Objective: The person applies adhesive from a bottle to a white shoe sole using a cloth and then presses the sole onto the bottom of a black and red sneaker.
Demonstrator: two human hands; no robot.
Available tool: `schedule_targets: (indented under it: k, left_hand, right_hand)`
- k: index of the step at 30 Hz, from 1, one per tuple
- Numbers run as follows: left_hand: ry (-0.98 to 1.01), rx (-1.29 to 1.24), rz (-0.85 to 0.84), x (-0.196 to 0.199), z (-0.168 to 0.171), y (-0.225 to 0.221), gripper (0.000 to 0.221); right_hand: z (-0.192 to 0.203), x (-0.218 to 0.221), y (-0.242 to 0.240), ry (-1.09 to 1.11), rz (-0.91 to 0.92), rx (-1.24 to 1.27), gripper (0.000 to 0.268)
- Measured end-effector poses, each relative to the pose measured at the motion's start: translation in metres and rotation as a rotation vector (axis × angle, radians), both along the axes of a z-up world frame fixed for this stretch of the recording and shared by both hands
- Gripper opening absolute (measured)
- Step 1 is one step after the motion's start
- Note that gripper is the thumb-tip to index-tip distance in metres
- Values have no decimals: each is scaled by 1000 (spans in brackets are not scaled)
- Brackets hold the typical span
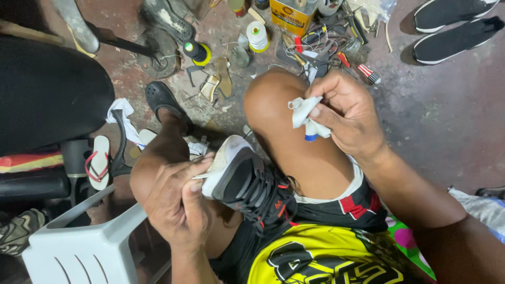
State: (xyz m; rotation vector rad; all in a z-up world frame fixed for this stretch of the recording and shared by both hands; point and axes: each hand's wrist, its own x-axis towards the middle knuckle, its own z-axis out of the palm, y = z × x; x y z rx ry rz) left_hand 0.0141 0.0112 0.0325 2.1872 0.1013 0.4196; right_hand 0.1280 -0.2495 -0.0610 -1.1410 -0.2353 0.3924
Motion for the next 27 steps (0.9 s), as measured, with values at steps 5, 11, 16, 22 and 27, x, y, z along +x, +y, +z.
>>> schedule_targets:
  k: [5, 11, 16, 22, 27]
  left_hand:
    - [62, 171, -198, 8, -14, -11, 12]
    - [208, 262, -239, 12, 0, -17, 36]
    - [136, 373, -199, 16, 1, -16, 27]
    - [132, 89, -131, 16, -20, -4, 9]
    - [91, 1, -99, 10, -35, 1, 8]
  right_hand:
    - [6, -8, -7, -10, 16, -105, 16]
    - [12, -10, -11, -54, 102, -102, 17]
    - [22, -12, -6, -75, 126, -106, 15]
    - [43, -11, 8, -280, 126, -325, 16]
    - [57, -15, 43, -718, 198, -511, 22]
